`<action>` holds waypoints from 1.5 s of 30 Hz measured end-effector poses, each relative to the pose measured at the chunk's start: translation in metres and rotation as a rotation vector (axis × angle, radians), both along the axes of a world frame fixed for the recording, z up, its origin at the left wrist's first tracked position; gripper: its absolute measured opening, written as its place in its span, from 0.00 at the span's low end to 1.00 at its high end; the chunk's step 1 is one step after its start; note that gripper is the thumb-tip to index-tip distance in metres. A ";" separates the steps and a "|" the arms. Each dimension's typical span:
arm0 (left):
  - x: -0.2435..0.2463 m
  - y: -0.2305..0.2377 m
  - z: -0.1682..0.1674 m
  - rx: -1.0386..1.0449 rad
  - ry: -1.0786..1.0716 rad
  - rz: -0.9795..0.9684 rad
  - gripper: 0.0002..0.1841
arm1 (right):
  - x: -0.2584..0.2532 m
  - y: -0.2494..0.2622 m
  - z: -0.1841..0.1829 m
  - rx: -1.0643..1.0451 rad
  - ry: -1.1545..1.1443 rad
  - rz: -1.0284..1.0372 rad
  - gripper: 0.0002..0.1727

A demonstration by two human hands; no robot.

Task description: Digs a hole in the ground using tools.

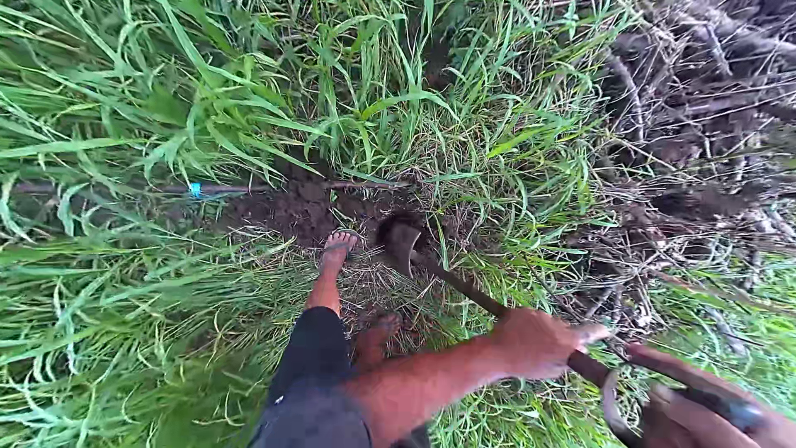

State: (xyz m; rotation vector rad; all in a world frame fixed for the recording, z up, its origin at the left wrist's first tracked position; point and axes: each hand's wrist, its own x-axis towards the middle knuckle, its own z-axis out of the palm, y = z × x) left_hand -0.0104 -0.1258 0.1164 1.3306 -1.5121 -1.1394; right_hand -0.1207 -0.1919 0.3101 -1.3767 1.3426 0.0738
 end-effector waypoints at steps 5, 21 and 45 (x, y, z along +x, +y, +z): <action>0.070 0.063 -0.213 0.204 0.027 0.044 0.29 | 0.088 0.076 -0.245 -0.246 0.033 0.066 0.21; 0.057 0.133 -0.165 0.253 -0.131 -0.227 0.26 | 0.047 0.160 -0.200 -0.017 -0.017 0.038 0.33; 0.028 0.109 -0.180 0.810 0.226 0.118 0.42 | 0.011 0.084 -0.208 -0.558 0.037 0.692 0.49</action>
